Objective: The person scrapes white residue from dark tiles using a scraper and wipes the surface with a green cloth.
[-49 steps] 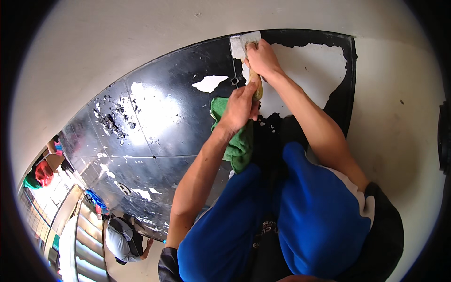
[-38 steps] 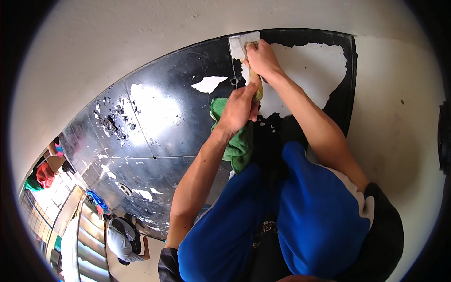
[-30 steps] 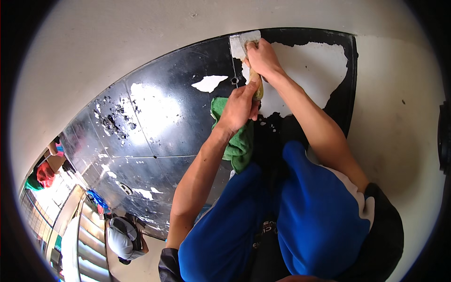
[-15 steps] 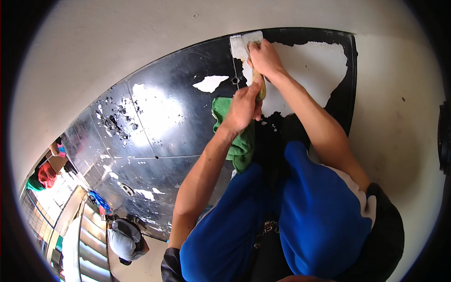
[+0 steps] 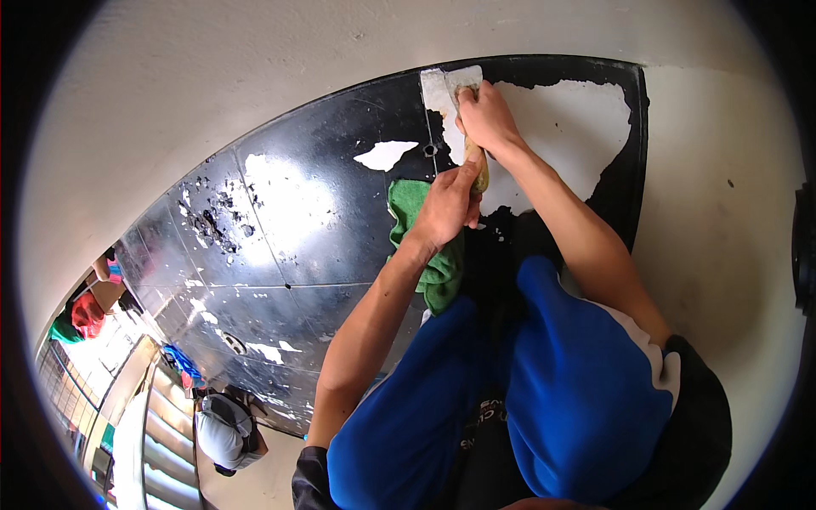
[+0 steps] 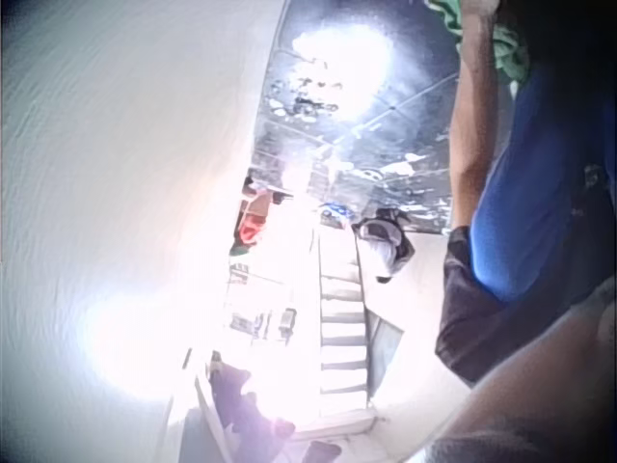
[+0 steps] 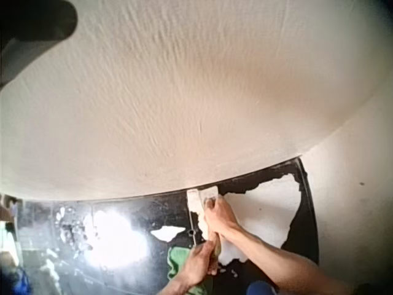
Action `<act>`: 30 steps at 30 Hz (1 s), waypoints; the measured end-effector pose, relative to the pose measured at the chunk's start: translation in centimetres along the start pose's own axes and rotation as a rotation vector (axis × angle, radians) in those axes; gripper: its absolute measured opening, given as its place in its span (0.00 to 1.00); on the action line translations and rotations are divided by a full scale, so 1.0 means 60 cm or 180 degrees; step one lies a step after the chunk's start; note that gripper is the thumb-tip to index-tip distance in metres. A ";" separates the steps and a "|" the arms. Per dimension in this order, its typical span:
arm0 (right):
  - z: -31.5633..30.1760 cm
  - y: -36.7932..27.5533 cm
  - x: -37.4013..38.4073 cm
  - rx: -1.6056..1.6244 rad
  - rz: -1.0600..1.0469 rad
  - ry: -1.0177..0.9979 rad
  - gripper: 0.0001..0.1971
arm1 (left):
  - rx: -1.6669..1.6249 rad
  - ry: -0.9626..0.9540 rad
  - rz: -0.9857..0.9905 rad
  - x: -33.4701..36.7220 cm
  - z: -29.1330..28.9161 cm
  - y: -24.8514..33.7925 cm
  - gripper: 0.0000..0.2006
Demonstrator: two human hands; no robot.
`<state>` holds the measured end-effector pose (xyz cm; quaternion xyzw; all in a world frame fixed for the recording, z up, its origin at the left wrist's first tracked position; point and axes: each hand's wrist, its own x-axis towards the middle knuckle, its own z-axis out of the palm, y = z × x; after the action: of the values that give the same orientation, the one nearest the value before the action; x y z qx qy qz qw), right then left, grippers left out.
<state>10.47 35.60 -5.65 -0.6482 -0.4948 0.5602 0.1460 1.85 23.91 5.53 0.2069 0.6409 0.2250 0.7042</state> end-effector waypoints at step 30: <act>0.000 -0.043 -0.007 -0.0183 0.0030 -0.0320 0.22 | -0.0319 -0.0139 0.0138 0.014 -0.029 -0.016 0.28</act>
<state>9.29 36.50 -3.49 -0.6255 -0.5143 0.5782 0.0996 0.25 23.61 4.16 0.1901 0.6086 0.2674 0.7224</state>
